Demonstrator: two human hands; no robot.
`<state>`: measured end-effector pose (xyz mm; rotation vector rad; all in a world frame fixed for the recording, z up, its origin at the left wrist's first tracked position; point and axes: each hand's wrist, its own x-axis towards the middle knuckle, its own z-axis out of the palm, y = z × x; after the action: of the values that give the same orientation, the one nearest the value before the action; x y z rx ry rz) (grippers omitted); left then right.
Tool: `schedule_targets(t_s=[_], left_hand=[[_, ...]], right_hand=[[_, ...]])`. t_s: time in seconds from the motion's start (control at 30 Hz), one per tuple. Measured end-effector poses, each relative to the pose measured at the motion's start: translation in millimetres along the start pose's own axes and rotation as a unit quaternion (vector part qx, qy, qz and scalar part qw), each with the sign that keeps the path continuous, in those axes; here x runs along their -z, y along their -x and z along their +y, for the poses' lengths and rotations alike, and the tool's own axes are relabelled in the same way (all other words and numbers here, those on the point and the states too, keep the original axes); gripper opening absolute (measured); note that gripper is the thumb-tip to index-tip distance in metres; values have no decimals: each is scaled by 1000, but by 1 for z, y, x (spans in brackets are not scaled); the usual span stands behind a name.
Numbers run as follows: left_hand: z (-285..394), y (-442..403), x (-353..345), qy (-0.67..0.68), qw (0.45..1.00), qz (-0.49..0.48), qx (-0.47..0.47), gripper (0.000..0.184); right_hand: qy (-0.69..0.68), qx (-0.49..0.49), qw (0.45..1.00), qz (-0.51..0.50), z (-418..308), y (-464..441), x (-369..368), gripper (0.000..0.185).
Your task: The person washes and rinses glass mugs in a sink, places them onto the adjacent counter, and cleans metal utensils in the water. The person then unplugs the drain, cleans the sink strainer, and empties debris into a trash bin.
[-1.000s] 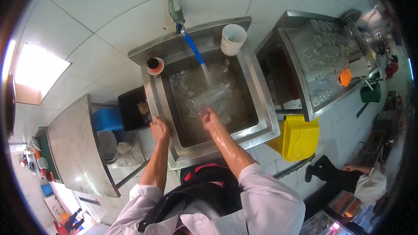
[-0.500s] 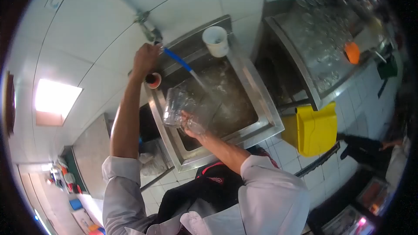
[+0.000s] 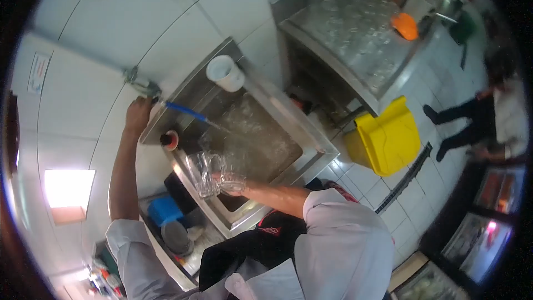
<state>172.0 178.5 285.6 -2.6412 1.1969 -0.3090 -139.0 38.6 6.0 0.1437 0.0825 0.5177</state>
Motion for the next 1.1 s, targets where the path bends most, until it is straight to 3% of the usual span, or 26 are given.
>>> schedule_targets(t_s=[0.03, 0.13, 0.23, 0.3, 0.33, 0.37, 0.4, 0.47, 0.53, 0.57, 0.63, 0.7, 0.73, 0.77, 0.8, 0.87, 0.97, 1.1], left_hand=[[-1, 1, 2, -14, 999, 8, -49, 19], [17, 11, 3, -20, 998, 4, 65, 24], [67, 32, -1, 178, 943, 233, 158, 30], [89, 71, -29, 277, 906, 163, 276, 37], [56, 102, -104, 473, 852, 76, 212, 38], [83, 128, -97, 629, 704, -57, 324, 44], [85, 159, -145, 690, 683, -87, 225, 59], [141, 192, -133, 781, 450, -140, 410, 63], [185, 201, -122, 898, 225, -134, 353, 55], [204, 209, -134, 919, 221, -95, 313, 50], [235, 214, -165, 949, 208, -33, 236, 43], [258, 207, -172, 967, 179, 0, 180, 40], [269, 202, -162, 968, 190, 19, 164, 39], [280, 196, -146, 968, 200, 38, 149, 38], [291, 190, -132, 967, 209, 57, 134, 37], [300, 201, -136, 978, 98, 100, 156, 39], [304, 196, -125, 987, 28, 71, 139, 43], [310, 183, -100, 977, 65, 95, 179, 66]], right_hand=[[37, 1, 999, -12, 0, -4, 10, 16], [83, 17, 996, -8, 2, -11, 19, 15], [104, 46, 993, -15, -5, -1, 3, 17], [107, 34, 994, -20, -6, -12, 32, 21], [131, 34, 990, -38, -8, -12, 31, 22], [156, 34, 986, -55, -11, -11, 29, 24], [182, 33, 980, -72, -14, -9, 28, 26], [174, 67, 972, -141, -12, -17, 57, 33], [195, 82, 964, -164, -9, -10, 37, 43], [219, 83, 960, -151, -4, 9, -21, 48], [278, 160, 928, -188, 4, -2, -16, 54], [339, 203, 905, -157, 8, -27, 36, 48], [368, 224, 891, -144, 10, -42, 61, 45], [268, 170, 942, -105, 9, -67, 88, 34], [240, 142, 951, -136, -3, -50, 61, 42], [204, 108, 958, -168, -5, 0, 1, 53], [211, 110, 942, -237, -15, 14, -16, 51], [163, 29, 969, -181, -40, 35, -67, 32]])
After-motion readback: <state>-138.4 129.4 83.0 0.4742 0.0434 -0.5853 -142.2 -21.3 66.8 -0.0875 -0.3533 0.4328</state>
